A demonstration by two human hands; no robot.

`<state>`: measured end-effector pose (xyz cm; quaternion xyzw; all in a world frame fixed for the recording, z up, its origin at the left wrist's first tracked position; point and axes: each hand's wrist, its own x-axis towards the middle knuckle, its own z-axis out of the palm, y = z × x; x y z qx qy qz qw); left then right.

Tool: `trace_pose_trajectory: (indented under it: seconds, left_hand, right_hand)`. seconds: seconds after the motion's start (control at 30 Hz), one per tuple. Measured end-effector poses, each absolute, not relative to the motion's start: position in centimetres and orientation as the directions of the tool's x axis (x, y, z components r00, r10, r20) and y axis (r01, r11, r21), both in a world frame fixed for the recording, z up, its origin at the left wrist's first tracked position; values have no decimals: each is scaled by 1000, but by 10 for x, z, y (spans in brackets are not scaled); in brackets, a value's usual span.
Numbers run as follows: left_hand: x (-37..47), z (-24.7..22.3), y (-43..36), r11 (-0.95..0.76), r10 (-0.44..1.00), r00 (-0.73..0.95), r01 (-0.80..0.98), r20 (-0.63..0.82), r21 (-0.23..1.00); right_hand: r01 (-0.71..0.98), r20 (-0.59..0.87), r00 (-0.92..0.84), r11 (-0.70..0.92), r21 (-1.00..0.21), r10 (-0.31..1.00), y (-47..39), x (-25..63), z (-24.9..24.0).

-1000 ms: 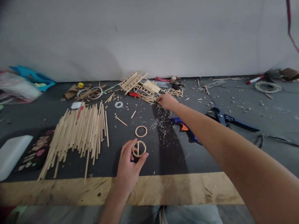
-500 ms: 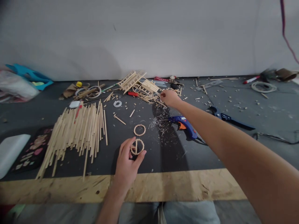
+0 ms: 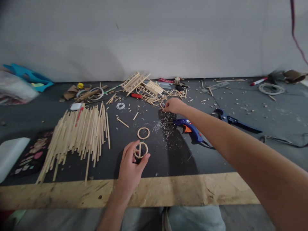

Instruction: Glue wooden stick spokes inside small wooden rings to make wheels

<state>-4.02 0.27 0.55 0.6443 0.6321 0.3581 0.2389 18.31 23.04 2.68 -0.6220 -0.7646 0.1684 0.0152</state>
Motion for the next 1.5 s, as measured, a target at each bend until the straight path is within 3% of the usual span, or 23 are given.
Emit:
trace_pose_trajectory:
  seconds: [0.7, 1.5]
  left_hand:
    - [-40, 4, 2, -105, 983, -53, 616, 174, 781]
    - [-41, 3, -2, -97, 986, -50, 613, 161, 784]
  right_hand:
    - [983, -224, -153, 127, -129, 963, 202, 152, 37]
    - [959, -184, -253, 222, -177, 950, 192, 151, 33]
